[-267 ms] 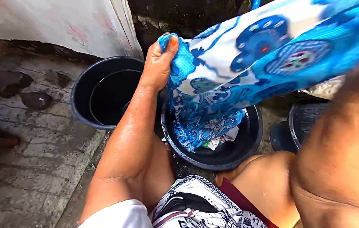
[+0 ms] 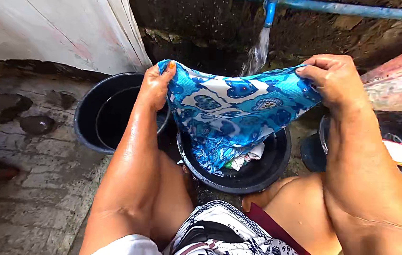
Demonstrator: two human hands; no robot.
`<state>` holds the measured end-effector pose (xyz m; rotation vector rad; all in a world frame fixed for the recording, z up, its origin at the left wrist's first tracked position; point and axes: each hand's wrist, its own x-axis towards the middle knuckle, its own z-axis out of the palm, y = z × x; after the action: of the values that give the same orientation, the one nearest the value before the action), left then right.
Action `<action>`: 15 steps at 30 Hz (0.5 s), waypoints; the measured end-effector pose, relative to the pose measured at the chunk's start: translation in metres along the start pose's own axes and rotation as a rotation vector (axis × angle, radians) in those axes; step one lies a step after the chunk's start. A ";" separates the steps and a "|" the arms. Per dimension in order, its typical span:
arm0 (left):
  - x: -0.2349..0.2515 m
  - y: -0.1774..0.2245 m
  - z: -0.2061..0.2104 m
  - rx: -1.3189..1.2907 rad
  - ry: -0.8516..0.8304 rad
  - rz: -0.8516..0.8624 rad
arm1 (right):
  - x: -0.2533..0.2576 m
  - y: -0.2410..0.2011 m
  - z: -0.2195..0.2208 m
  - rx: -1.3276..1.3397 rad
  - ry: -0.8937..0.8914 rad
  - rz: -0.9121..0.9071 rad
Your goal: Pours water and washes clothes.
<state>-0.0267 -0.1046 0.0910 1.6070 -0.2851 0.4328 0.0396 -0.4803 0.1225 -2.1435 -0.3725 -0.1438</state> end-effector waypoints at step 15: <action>-0.009 -0.046 0.112 -0.295 -0.430 -0.240 | -0.005 -0.034 0.090 0.176 -0.307 0.010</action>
<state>-0.0029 -0.2125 0.0411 1.4089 -0.4514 -0.1406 0.0203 -0.3890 0.0975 -1.9938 -0.5313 0.2192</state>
